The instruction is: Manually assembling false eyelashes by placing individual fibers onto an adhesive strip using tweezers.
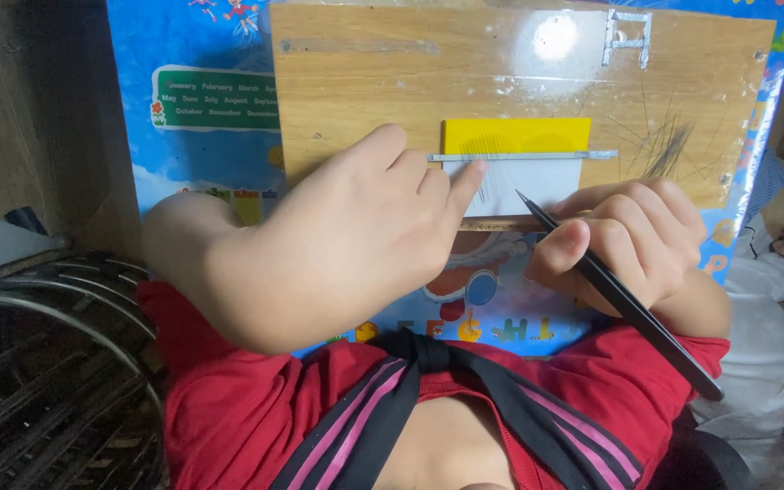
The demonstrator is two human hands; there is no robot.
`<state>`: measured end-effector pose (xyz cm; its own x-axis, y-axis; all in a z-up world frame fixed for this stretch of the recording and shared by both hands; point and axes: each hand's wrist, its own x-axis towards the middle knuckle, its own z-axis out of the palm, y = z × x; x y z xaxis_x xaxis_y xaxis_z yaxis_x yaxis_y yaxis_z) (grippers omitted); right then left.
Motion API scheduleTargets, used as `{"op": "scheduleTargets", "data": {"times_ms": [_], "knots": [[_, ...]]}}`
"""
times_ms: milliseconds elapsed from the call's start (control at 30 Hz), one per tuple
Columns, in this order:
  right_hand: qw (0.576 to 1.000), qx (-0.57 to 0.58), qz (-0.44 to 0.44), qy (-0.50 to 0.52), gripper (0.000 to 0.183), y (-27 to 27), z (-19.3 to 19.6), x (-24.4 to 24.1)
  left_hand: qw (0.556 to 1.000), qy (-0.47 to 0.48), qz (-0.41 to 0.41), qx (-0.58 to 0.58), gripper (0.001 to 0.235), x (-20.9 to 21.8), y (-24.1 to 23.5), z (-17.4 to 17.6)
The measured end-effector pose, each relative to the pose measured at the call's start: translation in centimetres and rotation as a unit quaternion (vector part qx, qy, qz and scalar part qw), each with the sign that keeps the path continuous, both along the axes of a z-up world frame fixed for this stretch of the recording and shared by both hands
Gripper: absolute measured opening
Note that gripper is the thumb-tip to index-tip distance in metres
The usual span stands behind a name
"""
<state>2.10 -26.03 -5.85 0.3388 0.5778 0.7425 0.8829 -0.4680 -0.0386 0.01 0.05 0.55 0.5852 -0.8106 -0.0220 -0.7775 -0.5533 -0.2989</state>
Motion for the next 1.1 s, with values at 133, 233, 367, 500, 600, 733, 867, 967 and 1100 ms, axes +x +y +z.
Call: {"op": "scheduleTargets", "data": {"times_ms": [133,233,367,500,600,733,867,967,1100], "knots": [[1.0,-0.013,0.003,0.007,0.039,-0.1,0.3,-0.1,1.0,0.002,0.004,0.017,0.053,0.1,-0.1,0.0],[1.0,-0.019,0.004,0.009,0.038,-0.1,0.2,0.0,1.0,-0.002,0.009,0.008,0.052,0.0,-0.2,-0.1],[1.0,-0.012,0.005,0.001,0.04,-0.2,0.0,0.0,1.0,-0.001,0.013,0.0,0.051,0.0,-0.2,-0.2],[0.999,-0.019,0.034,-0.011,0.036,-0.4,-0.1,0.3,1.0,-0.002,0.012,0.0,0.051,0.0,-0.2,0.0],[0.999,-0.021,0.025,-0.006,0.037,-0.3,0.0,0.3,1.0,0.006,0.013,0.007,0.052,0.0,-0.3,-0.2],[0.999,-0.036,0.029,0.001,0.036,-0.5,0.0,0.3,1.0,0.0,0.02,0.0,0.051,-0.1,-0.5,-0.3],[0.999,-0.027,0.028,-0.012,0.037,-0.4,-0.1,0.4,1.0,-0.007,0.025,0.013,0.053,0.1,-0.6,-0.1],[0.999,-0.032,0.026,-0.008,0.037,-0.5,-0.1,0.4,0.999,0.013,0.029,0.015,0.058,0.3,-1.0,-0.3],[0.999,-0.025,0.032,-0.005,0.041,-0.6,-0.3,0.4,0.999,0.048,0.018,0.013,0.064,1.2,-1.6,-1.3]]}}
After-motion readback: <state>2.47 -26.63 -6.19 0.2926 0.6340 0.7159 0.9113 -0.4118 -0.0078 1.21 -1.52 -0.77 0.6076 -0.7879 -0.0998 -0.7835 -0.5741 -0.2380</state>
